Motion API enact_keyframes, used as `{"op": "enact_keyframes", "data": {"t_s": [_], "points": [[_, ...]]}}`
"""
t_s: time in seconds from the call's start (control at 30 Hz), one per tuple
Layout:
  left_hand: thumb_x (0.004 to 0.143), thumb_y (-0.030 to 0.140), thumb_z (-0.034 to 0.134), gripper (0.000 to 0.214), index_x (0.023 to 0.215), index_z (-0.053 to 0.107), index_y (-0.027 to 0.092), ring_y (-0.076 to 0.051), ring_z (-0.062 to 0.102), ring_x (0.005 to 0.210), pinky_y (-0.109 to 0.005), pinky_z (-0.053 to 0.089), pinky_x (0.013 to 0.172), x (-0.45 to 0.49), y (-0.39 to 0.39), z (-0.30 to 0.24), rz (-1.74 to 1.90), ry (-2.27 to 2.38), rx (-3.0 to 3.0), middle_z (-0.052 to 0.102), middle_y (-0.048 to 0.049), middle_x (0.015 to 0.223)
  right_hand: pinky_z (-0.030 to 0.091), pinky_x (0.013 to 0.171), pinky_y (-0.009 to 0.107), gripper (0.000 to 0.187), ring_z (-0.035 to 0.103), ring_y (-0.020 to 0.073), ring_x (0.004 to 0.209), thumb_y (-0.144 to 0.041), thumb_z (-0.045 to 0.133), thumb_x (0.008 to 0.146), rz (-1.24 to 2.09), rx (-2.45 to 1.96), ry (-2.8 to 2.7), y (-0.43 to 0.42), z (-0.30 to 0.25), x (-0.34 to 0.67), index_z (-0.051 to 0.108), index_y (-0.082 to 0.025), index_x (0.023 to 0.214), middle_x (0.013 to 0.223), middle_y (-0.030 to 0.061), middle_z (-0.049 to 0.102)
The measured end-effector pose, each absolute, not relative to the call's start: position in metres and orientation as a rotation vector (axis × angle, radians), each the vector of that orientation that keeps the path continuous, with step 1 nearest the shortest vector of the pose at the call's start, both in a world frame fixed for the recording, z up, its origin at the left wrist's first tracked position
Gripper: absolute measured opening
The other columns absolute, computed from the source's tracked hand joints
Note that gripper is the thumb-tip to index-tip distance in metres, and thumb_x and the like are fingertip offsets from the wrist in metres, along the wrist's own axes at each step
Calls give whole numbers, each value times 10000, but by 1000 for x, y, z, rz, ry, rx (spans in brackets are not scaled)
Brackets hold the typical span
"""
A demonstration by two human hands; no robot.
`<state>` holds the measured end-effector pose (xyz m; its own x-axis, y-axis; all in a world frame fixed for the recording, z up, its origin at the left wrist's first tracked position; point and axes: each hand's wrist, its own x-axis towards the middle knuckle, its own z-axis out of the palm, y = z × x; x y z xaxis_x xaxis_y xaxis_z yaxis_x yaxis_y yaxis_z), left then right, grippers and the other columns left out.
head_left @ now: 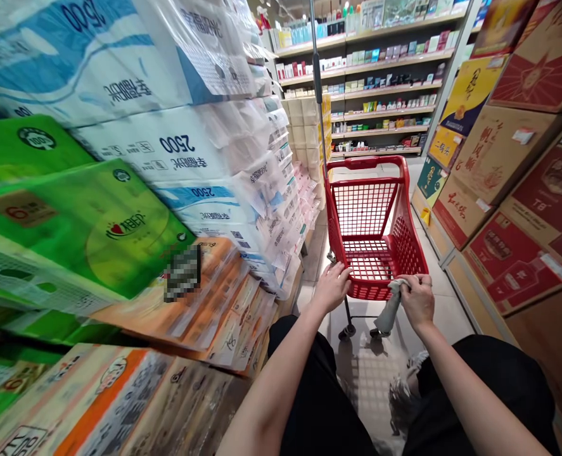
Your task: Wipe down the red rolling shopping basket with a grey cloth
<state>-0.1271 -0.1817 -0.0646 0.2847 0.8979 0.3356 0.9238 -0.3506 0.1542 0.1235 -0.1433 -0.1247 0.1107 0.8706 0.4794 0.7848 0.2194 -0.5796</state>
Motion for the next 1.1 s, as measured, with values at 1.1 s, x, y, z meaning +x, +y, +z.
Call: {"op": "enact_keyframes", "data": {"t_s": [1.1], "points": [[883,165,388,352,1178,530,295,-175,512,1102,-415,302,1055,-105,-157,-78,-610,-1734,-2425,548,-62,1188,444,859,388,340,525,231,999,-315,393,903,87,-1375,-1649,-137,-86,150,543,-207,1189,1107,111,491]]}}
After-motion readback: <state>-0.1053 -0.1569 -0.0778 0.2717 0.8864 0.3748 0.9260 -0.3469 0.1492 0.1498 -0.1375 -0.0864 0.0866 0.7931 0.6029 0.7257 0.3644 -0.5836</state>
